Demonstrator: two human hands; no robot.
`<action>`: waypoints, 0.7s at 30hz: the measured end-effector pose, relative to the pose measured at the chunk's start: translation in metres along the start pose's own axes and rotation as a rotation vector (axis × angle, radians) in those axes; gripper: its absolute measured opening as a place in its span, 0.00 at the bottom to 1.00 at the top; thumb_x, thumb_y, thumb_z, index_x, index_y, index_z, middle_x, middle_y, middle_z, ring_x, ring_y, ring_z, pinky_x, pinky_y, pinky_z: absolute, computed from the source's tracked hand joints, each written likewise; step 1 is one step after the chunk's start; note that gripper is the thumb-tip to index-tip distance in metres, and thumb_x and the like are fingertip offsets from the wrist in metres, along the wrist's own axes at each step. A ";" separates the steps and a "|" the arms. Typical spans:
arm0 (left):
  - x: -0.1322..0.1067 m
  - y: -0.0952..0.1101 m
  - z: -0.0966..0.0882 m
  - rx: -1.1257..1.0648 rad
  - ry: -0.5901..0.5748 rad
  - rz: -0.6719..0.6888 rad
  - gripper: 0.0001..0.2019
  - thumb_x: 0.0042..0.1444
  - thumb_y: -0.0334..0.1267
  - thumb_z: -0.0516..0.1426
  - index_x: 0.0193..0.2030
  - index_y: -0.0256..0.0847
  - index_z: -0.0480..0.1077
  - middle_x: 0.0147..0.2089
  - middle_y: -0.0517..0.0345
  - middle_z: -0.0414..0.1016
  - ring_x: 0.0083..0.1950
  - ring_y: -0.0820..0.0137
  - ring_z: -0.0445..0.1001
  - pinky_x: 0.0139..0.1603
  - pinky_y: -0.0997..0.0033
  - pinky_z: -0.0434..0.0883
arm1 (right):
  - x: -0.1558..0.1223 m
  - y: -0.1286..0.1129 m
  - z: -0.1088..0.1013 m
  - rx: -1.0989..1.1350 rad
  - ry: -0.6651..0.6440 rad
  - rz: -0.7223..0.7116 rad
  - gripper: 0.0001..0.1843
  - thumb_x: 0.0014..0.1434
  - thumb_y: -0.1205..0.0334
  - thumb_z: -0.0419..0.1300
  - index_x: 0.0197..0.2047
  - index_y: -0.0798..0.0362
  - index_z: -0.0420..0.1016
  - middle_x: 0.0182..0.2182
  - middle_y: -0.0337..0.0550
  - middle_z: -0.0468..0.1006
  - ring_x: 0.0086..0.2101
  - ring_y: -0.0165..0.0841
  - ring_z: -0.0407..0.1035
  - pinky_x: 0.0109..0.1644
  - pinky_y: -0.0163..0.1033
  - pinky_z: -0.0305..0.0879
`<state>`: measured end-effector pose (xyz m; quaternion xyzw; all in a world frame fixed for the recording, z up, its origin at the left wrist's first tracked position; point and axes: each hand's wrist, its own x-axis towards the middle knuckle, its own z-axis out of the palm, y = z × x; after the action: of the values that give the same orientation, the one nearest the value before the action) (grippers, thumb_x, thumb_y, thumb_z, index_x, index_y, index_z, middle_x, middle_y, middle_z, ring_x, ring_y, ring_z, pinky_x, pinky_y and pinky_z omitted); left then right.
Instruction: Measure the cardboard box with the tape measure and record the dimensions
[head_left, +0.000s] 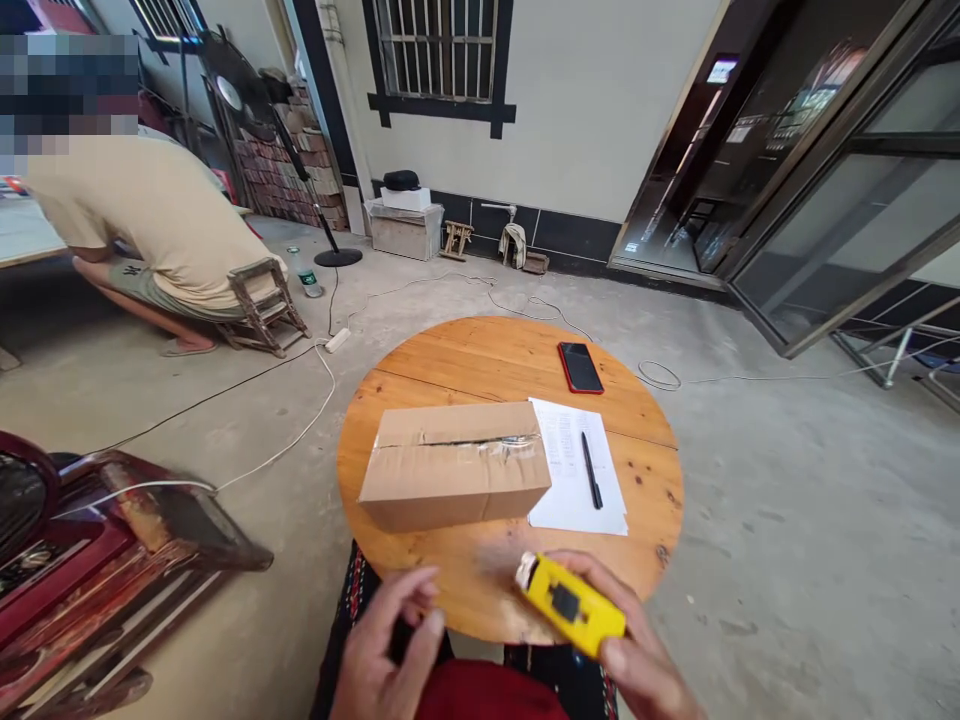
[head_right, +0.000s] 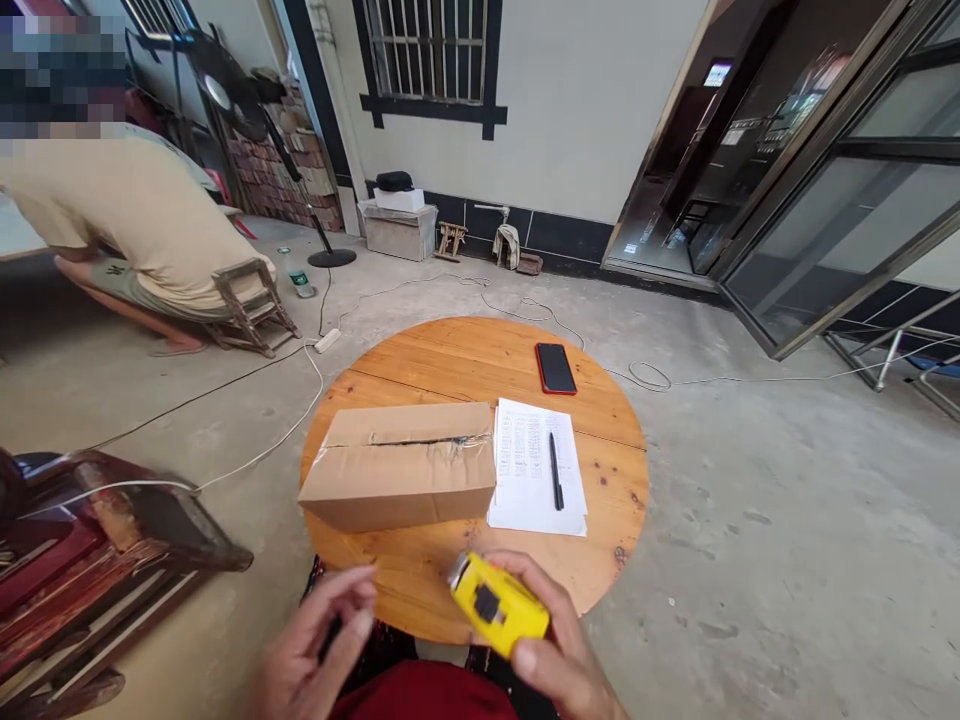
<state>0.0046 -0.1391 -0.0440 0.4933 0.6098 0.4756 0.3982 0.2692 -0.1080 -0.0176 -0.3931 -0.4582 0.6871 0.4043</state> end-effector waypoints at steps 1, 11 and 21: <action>-0.001 0.006 0.005 -0.070 -0.199 -0.070 0.18 0.56 0.52 0.60 0.47 0.42 0.73 0.38 0.53 0.75 0.37 0.65 0.73 0.41 0.67 0.72 | -0.003 0.001 0.005 -0.025 -0.052 0.066 0.42 0.43 0.41 0.66 0.59 0.50 0.69 0.52 0.51 0.76 0.49 0.50 0.72 0.53 0.50 0.66; 0.003 -0.006 0.020 -0.128 -0.536 -0.419 0.23 0.45 0.59 0.63 0.26 0.41 0.64 0.17 0.62 0.66 0.20 0.75 0.61 0.21 0.77 0.57 | -0.014 0.003 0.007 -0.553 -0.191 0.226 0.39 0.43 0.61 0.68 0.60 0.38 0.70 0.57 0.40 0.73 0.56 0.47 0.67 0.61 0.49 0.61; 0.031 0.033 -0.051 -0.454 -0.176 -0.397 0.20 0.41 0.51 0.69 0.23 0.39 0.66 0.26 0.62 0.67 0.22 0.76 0.61 0.22 0.76 0.62 | -0.014 -0.029 -0.028 -0.607 -0.551 0.352 0.40 0.42 0.54 0.69 0.61 0.44 0.73 0.56 0.42 0.76 0.54 0.46 0.71 0.60 0.44 0.63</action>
<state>-0.0431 -0.1159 -0.0007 0.3026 0.5355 0.4680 0.6345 0.3052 -0.1048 0.0045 -0.3683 -0.6558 0.6589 0.0101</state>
